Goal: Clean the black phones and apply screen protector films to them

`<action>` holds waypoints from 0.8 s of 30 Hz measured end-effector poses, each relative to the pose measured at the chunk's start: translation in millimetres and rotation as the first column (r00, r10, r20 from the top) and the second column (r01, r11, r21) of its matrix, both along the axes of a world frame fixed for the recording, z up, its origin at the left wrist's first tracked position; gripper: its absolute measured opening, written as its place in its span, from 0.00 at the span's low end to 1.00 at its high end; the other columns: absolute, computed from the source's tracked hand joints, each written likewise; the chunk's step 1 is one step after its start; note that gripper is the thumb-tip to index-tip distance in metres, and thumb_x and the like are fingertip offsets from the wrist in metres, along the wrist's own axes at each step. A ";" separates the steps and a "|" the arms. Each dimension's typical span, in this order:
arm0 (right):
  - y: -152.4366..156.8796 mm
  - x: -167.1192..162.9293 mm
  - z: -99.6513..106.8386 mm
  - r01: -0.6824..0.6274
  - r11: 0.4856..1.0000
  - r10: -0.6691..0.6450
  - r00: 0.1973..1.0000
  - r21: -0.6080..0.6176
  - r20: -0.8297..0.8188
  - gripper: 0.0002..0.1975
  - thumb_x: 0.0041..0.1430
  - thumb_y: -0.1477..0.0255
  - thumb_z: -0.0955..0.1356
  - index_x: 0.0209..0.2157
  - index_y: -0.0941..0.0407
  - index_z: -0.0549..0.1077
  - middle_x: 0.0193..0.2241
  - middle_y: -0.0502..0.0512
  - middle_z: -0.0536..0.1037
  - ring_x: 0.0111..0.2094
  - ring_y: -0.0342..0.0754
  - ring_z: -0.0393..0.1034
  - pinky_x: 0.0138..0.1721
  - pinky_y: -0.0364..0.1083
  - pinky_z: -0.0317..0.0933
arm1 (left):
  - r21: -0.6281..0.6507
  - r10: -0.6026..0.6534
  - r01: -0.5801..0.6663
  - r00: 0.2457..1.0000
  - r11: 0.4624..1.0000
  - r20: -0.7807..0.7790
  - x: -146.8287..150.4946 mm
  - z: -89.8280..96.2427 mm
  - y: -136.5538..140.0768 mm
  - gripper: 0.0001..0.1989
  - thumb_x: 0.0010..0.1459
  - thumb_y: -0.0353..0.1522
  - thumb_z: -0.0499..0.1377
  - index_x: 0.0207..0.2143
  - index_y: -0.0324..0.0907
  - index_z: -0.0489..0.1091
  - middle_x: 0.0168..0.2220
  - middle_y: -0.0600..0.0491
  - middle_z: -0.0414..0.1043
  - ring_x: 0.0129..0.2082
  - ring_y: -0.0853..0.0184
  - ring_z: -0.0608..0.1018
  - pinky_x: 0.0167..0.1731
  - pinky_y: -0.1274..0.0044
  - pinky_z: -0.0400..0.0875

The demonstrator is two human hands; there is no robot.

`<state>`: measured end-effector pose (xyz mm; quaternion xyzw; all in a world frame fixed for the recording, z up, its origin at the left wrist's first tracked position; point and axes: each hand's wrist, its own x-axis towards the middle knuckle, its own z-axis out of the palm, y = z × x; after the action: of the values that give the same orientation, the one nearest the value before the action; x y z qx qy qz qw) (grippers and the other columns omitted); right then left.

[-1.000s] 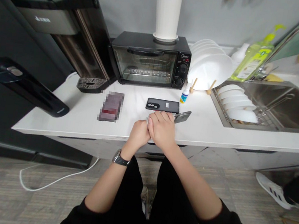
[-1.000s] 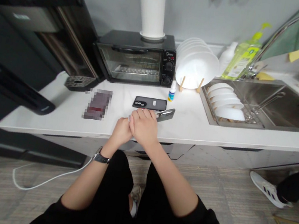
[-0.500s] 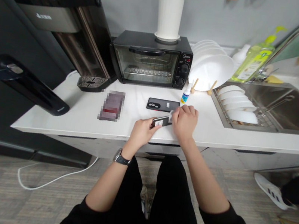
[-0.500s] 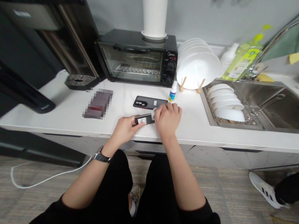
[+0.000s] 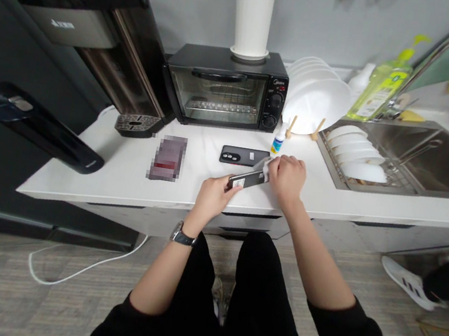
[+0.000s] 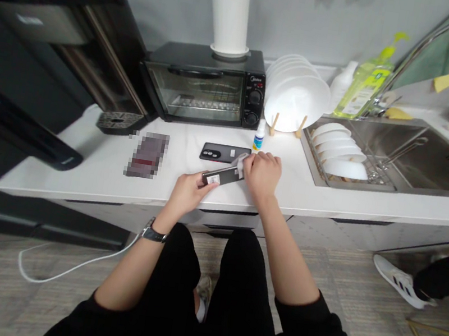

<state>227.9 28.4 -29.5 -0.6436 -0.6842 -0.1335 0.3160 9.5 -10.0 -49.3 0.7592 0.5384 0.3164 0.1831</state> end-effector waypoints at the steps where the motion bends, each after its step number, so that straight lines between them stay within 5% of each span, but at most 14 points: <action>1: -0.1 0.9 0.0 0.050 0.999 -0.050 0.998 -0.003 -0.028 0.21 0.73 0.73 0.58 0.29 0.56 0.76 0.30 0.60 0.80 0.36 0.55 0.68 0.43 0.54 0.52 | 0.001 0.007 -0.007 1.000 1.000 -0.002 0.1 -0.6 0.0 0.12 0.66 0.38 0.65 0.32 0.41 0.75 0.26 0.53 0.77 0.27 0.67 0.75 0.29 0.78 0.61; 4: -11.6 -19.0 -1.4 0.059 0.998 -0.056 0.996 0.033 -0.074 0.19 0.74 0.71 0.58 0.35 0.56 0.78 0.37 0.62 0.81 0.42 0.57 0.69 0.50 0.56 0.54 | 0.005 0.010 -0.010 1.000 1.000 -0.005 0.4 -0.3 0.2 0.10 0.66 0.38 0.65 0.33 0.41 0.76 0.27 0.52 0.79 0.27 0.66 0.77 0.30 0.77 0.62; 8: -38.4 -70.5 -4.4 -0.244 0.967 0.246 0.969 0.074 -0.026 0.16 0.75 0.71 0.59 0.41 0.54 0.78 0.40 0.58 0.80 0.47 0.56 0.69 0.65 0.57 0.49 | 0.008 0.012 -0.012 0.991 1.000 -0.130 0.2 3.4 0.7 0.08 0.65 0.29 0.60 0.32 0.40 0.76 0.27 0.48 0.79 0.27 0.62 0.78 0.30 0.75 0.63; 12: -45.2 -87.2 -4.2 -0.429 0.901 0.426 0.903 0.063 0.054 0.14 0.76 0.68 0.61 0.43 0.54 0.78 0.40 0.56 0.81 0.45 0.54 0.68 0.57 0.54 0.55 | 0.009 0.039 -0.038 0.967 0.999 -0.250 -0.9 6.9 1.5 0.12 0.63 0.25 0.56 0.28 0.38 0.76 0.27 0.44 0.79 0.27 0.60 0.79 0.30 0.74 0.62; 16: -26.0 -47.9 -2.4 -0.297 0.951 0.293 0.954 0.082 0.061 0.18 0.76 0.66 0.61 0.34 0.55 0.77 0.33 0.57 0.80 0.40 0.54 0.67 0.46 0.53 0.54 | -0.026 0.001 -0.004 0.997 1.000 -0.081 -1.4 7.8 -0.2 0.08 0.64 0.32 0.62 0.32 0.40 0.77 0.25 0.52 0.77 0.26 0.66 0.76 0.29 0.78 0.62; 20: -4.8 -3.8 -3.6 -0.057 0.997 0.061 0.993 0.043 -0.099 0.21 0.74 0.71 0.59 0.26 0.55 0.74 0.27 0.57 0.77 0.34 0.53 0.66 0.38 0.52 0.50 | -0.042 -0.004 0.006 1.000 0.999 0.031 -0.1 6.8 -1.8 0.08 0.65 0.37 0.65 0.36 0.41 0.78 0.26 0.55 0.77 0.27 0.67 0.75 0.30 0.79 0.62; 24: -4.2 -4.4 -8.0 0.078 0.995 -0.066 0.979 0.054 -0.191 0.22 0.74 0.72 0.59 0.25 0.55 0.74 0.27 0.58 0.77 0.32 0.52 0.65 0.38 0.52 0.49 | -0.047 0.022 -0.019 0.997 0.999 0.068 0.2 4.3 -1.5 0.09 0.63 0.37 0.66 0.33 0.41 0.77 0.25 0.55 0.75 0.26 0.68 0.73 0.28 0.79 0.61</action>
<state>223.5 24.2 -37.5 -0.6676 -0.6229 -0.1042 0.3942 9.6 -11.5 -45.0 0.7378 0.5470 0.3315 0.2158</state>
